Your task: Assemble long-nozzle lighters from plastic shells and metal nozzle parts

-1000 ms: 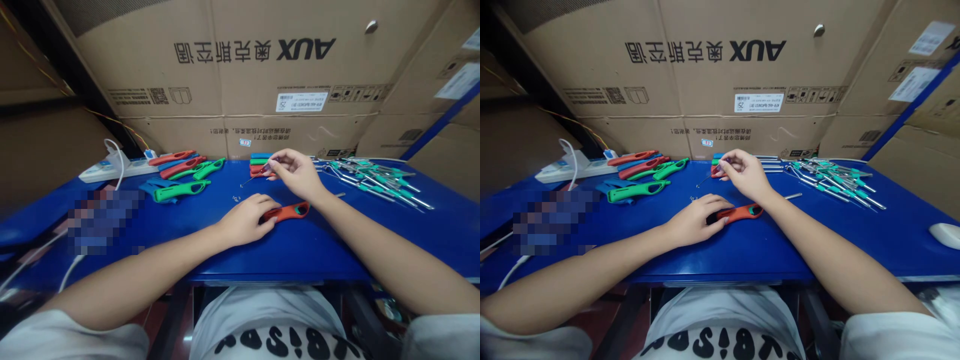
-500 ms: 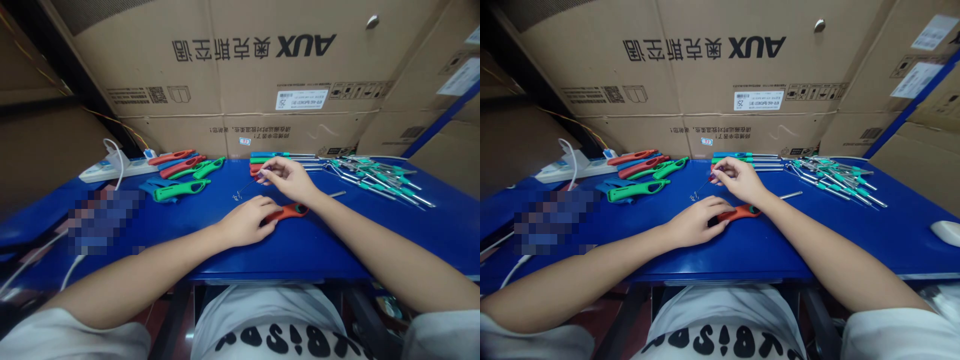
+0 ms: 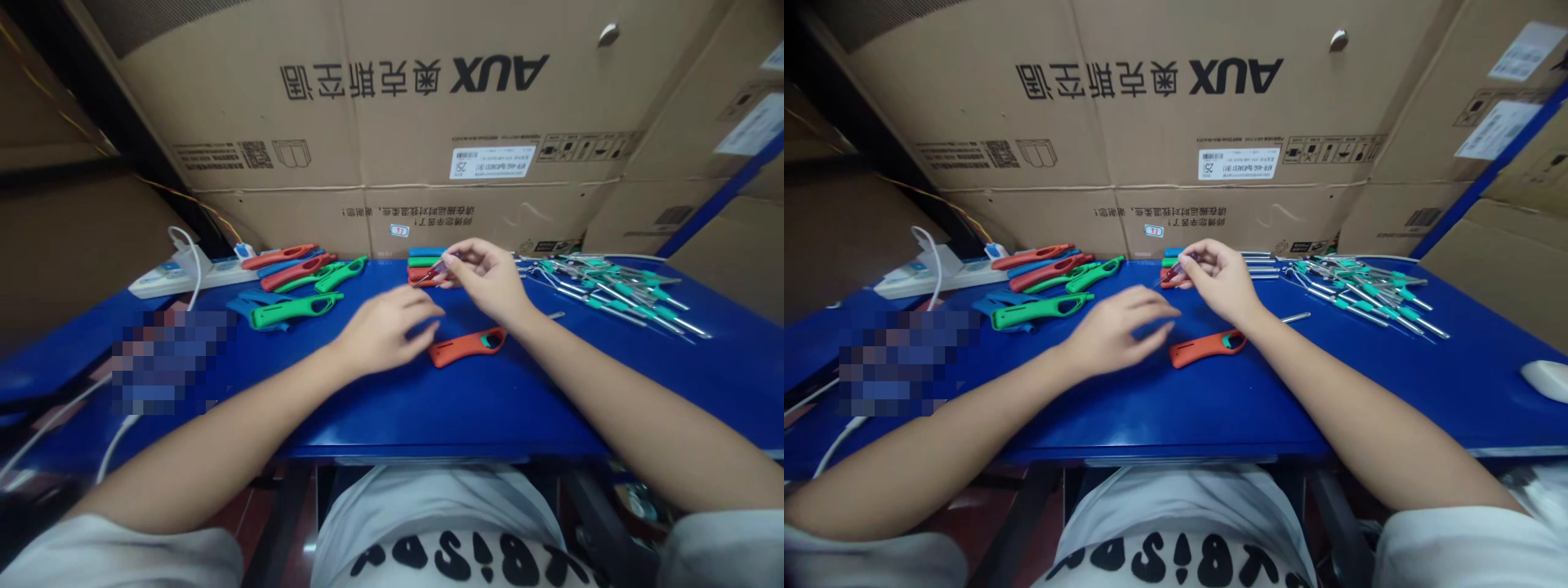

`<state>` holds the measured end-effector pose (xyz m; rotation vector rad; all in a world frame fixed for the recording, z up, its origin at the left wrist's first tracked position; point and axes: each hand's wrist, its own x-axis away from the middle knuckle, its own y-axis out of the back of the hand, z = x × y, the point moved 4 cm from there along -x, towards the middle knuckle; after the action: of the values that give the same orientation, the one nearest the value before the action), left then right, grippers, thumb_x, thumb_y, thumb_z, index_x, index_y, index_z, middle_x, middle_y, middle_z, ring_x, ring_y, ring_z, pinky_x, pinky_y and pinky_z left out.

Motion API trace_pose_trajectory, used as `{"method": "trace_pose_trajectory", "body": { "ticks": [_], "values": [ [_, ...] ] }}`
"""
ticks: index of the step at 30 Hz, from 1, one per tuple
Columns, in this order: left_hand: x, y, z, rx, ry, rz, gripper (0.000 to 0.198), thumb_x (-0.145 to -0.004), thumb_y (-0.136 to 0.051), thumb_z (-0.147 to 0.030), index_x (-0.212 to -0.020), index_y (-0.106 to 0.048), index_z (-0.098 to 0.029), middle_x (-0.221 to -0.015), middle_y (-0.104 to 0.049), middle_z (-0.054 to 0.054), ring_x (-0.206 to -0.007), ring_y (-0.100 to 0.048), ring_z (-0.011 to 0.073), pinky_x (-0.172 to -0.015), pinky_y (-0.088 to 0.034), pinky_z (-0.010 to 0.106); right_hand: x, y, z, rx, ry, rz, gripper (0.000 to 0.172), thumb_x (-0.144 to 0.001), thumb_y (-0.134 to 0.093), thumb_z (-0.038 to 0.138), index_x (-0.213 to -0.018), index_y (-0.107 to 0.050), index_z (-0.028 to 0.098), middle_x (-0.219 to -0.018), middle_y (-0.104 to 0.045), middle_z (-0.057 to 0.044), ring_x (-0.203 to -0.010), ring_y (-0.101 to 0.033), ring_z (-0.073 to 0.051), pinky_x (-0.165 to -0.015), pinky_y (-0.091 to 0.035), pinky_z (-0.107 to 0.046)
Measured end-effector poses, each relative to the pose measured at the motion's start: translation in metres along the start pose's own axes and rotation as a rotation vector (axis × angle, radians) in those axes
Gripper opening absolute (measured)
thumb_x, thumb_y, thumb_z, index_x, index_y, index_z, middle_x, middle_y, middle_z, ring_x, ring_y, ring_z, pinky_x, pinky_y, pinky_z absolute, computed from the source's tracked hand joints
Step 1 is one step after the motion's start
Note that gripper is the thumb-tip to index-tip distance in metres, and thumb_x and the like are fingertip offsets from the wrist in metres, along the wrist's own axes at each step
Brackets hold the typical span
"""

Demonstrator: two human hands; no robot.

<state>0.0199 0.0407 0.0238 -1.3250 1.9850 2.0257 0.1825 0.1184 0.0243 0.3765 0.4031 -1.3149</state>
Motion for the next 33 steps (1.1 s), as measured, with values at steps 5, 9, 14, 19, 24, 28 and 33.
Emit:
{"method": "trace_pose_trajectory", "body": {
  "ticks": [5, 9, 14, 19, 24, 28, 33],
  "values": [
    [-0.007, 0.050, 0.041, -0.288, 0.057, 0.019, 0.031, -0.085, -0.054, -0.014, -0.112, -0.068, -0.018, -0.113, -0.069, 0.009, -0.104, -0.060, 0.0269, -0.093, -0.049, 0.042, -0.003, 0.009, 0.003, -0.017, -0.054, -0.089, 0.039, -0.074, -0.083, 0.054, -0.084, -0.065, 0.021, -0.073, -0.073, -0.003, -0.068, -0.075, -0.019, -0.066, -0.067, -0.033],
    [-0.005, 0.052, 0.059, -0.199, 0.126, 0.114, 0.033, -0.080, -0.066, -0.025, -0.112, -0.067, -0.020, -0.116, -0.069, 0.007, -0.110, -0.059, 0.0277, -0.100, -0.046, 0.042, -0.002, 0.010, 0.004, -0.021, -0.076, -0.105, 0.034, -0.076, -0.082, 0.049, -0.084, -0.065, 0.020, -0.073, -0.074, -0.003, -0.068, -0.075, -0.019, -0.067, -0.067, -0.033],
    [0.002, 0.028, 0.080, 0.065, 0.503, 0.104, 0.041, -0.070, -0.080, -0.046, -0.101, -0.071, -0.020, -0.111, -0.072, 0.007, -0.109, -0.064, 0.0276, -0.100, -0.048, 0.042, -0.002, 0.010, 0.005, -0.030, -0.073, -0.093, 0.029, -0.079, -0.080, 0.045, -0.084, -0.065, 0.021, -0.075, -0.073, -0.005, -0.073, -0.076, -0.021, -0.070, -0.067, -0.036],
    [0.004, 0.017, 0.088, 0.312, 0.677, 0.144, 0.030, -0.064, -0.085, -0.046, -0.082, -0.076, -0.023, -0.105, -0.076, 0.004, -0.109, -0.068, 0.0275, -0.101, -0.049, 0.040, -0.002, 0.011, 0.006, -0.006, -0.067, -0.092, 0.032, -0.079, -0.079, 0.049, -0.086, -0.064, 0.022, -0.076, -0.074, -0.004, -0.072, -0.076, -0.020, -0.070, -0.068, -0.036],
    [0.004, 0.016, 0.084, 0.458, 0.762, 0.124, 0.028, -0.063, -0.086, -0.043, -0.082, -0.078, -0.023, -0.106, -0.077, 0.004, -0.111, -0.068, 0.0273, -0.106, -0.048, 0.043, -0.002, 0.011, 0.007, -0.025, -0.073, -0.095, 0.035, -0.076, -0.082, 0.051, -0.084, -0.064, 0.022, -0.075, -0.074, -0.004, -0.073, -0.076, -0.022, -0.070, -0.068, -0.036],
    [0.005, 0.016, 0.085, 0.462, 0.802, 0.069, 0.026, -0.063, -0.086, -0.043, -0.077, -0.079, -0.023, -0.116, -0.076, 0.006, -0.119, -0.065, 0.0290, -0.113, -0.041, 0.046, -0.002, 0.010, 0.007, -0.034, -0.073, -0.093, 0.035, -0.076, -0.082, 0.051, -0.084, -0.064, 0.022, -0.075, -0.074, -0.004, -0.074, -0.077, -0.022, -0.070, -0.068, -0.037],
    [0.006, 0.016, 0.089, 0.435, 0.787, 0.069, 0.024, -0.064, -0.086, -0.044, -0.074, -0.079, -0.023, -0.122, -0.074, 0.008, -0.120, -0.065, 0.0307, -0.114, -0.041, 0.048, -0.002, 0.011, 0.007, -0.027, -0.058, -0.102, 0.033, -0.078, -0.080, 0.048, -0.085, -0.064, 0.021, -0.075, -0.073, -0.004, -0.070, -0.076, -0.019, -0.069, -0.067, -0.034]
  ]
}}
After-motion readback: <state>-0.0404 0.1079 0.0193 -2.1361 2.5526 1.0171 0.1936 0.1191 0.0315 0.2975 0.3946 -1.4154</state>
